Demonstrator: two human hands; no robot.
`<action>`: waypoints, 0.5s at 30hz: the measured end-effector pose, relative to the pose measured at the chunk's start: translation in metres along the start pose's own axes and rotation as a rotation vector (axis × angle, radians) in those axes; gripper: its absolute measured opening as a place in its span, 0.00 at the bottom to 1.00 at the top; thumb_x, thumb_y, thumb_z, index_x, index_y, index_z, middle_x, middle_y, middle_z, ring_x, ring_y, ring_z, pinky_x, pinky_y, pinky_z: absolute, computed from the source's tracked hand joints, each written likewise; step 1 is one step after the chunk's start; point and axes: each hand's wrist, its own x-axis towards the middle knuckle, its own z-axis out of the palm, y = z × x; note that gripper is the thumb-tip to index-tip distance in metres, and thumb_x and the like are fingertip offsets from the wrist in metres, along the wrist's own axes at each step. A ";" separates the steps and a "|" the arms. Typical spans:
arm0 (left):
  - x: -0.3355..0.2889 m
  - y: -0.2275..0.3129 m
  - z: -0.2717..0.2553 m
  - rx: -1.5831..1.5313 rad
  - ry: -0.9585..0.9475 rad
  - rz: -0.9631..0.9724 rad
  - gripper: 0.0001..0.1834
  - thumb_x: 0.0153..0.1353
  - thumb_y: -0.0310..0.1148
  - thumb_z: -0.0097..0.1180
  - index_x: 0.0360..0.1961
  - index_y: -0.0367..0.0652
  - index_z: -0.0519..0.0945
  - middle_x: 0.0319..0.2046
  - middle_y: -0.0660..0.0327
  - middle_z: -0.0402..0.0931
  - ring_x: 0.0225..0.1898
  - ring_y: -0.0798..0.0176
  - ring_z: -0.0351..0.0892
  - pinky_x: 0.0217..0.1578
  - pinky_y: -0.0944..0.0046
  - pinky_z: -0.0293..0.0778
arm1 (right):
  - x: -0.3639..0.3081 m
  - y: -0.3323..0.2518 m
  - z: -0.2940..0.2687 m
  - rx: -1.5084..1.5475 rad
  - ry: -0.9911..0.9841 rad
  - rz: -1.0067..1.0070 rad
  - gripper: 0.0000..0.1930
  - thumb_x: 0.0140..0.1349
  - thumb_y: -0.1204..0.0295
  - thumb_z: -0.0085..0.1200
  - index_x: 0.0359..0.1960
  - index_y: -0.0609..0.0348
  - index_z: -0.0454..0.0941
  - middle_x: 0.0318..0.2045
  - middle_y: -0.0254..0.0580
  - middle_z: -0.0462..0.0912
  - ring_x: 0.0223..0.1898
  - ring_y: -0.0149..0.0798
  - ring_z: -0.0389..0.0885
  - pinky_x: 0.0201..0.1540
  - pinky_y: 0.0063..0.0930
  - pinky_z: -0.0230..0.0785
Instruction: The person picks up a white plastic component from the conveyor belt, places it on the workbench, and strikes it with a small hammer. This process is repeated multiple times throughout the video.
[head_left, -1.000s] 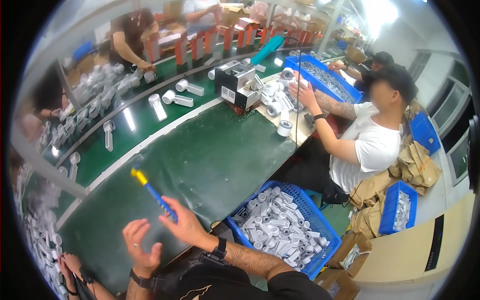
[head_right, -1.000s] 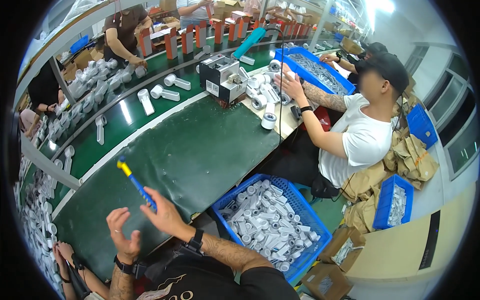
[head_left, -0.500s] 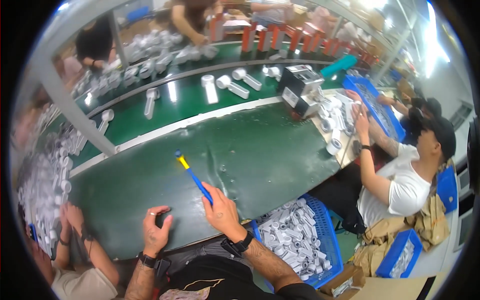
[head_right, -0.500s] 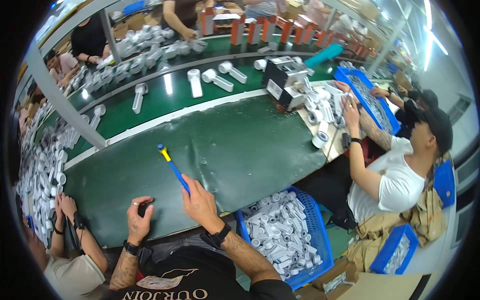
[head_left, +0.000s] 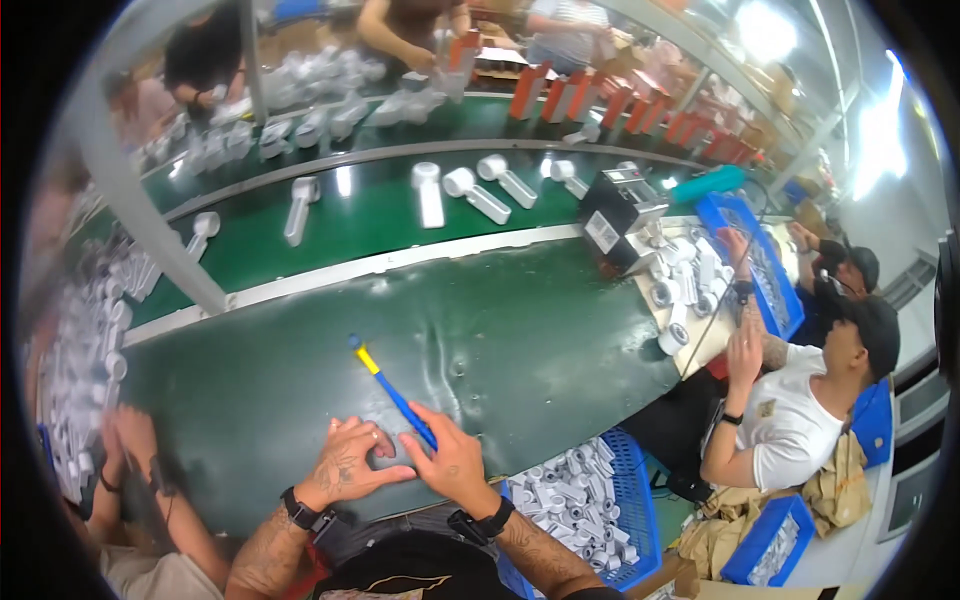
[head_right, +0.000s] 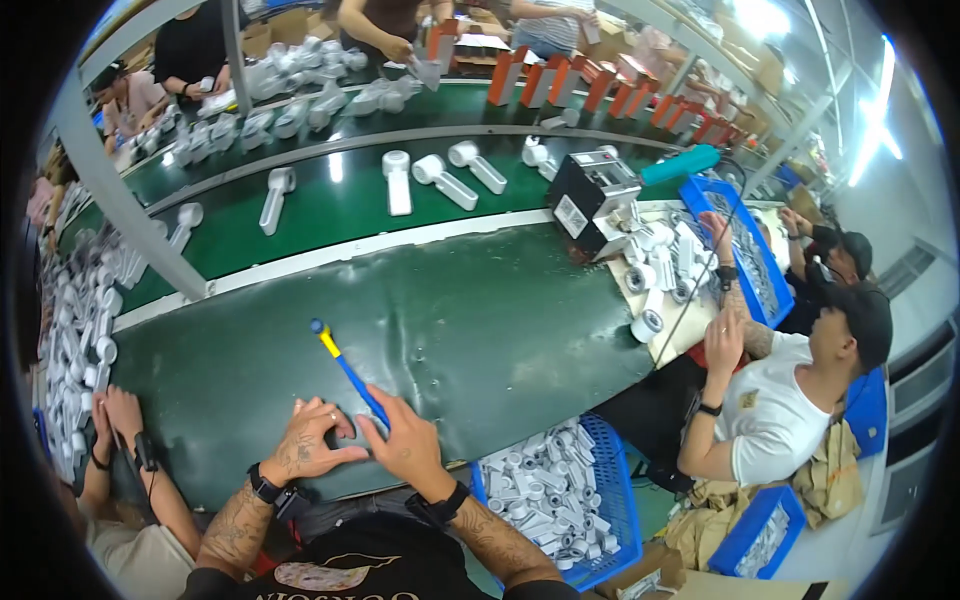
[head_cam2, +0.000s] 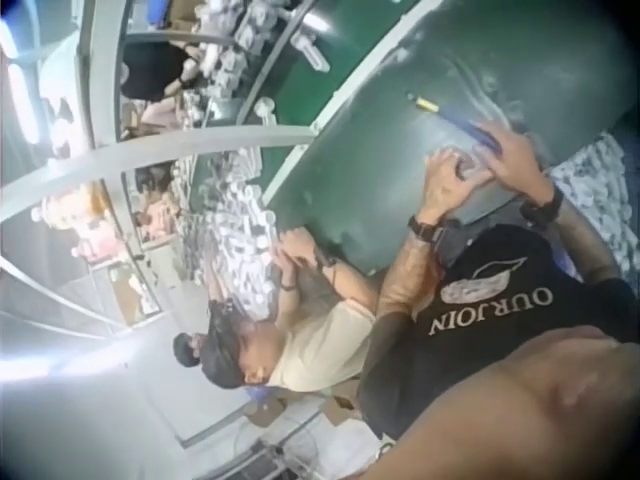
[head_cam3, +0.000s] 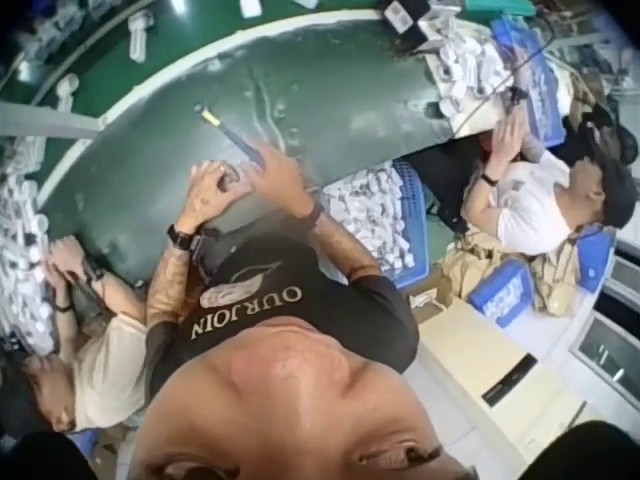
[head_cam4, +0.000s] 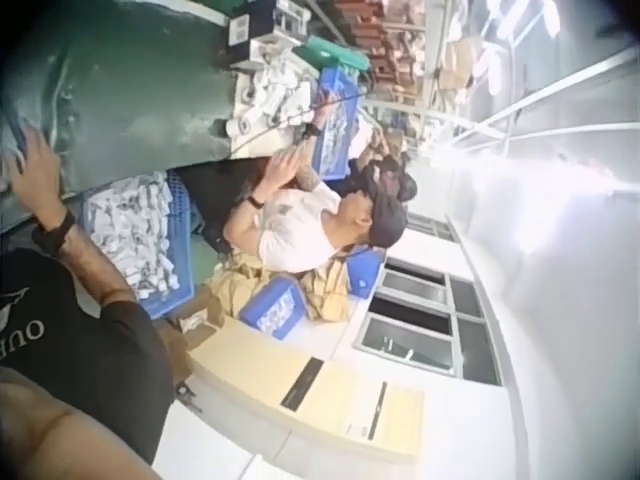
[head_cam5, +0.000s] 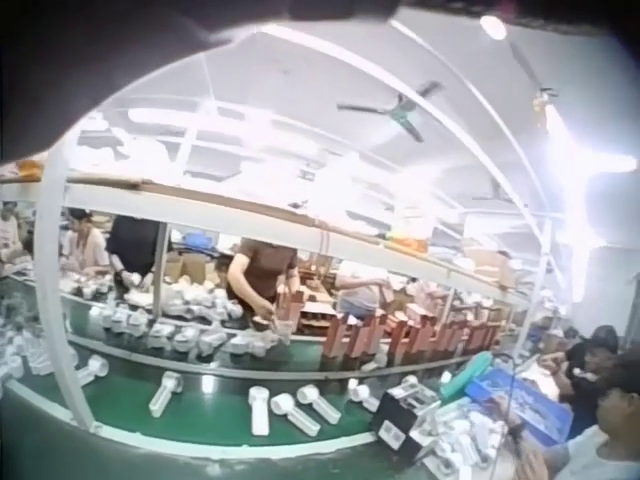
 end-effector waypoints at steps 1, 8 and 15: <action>0.013 0.002 0.002 0.041 -0.038 0.051 0.21 0.57 0.59 0.79 0.34 0.55 0.87 0.34 0.73 0.81 0.41 0.61 0.75 0.47 0.55 0.61 | 0.000 -0.001 -0.002 0.008 -0.029 0.031 0.26 0.71 0.61 0.70 0.68 0.52 0.81 0.49 0.49 0.90 0.42 0.55 0.92 0.41 0.42 0.84; 0.066 -0.011 0.014 -0.174 -0.073 0.277 0.18 0.59 0.53 0.80 0.37 0.53 0.90 0.31 0.69 0.82 0.38 0.61 0.80 0.49 0.57 0.65 | 0.001 0.013 0.002 0.101 0.126 0.075 0.27 0.72 0.59 0.70 0.69 0.52 0.80 0.48 0.49 0.90 0.42 0.55 0.92 0.41 0.43 0.84; 0.064 -0.015 0.005 -0.472 -0.010 0.286 0.14 0.57 0.38 0.83 0.36 0.48 0.88 0.35 0.65 0.86 0.41 0.58 0.85 0.49 0.57 0.76 | 0.005 0.006 -0.001 0.040 0.049 0.086 0.30 0.68 0.62 0.74 0.69 0.54 0.80 0.47 0.45 0.90 0.35 0.45 0.89 0.36 0.36 0.81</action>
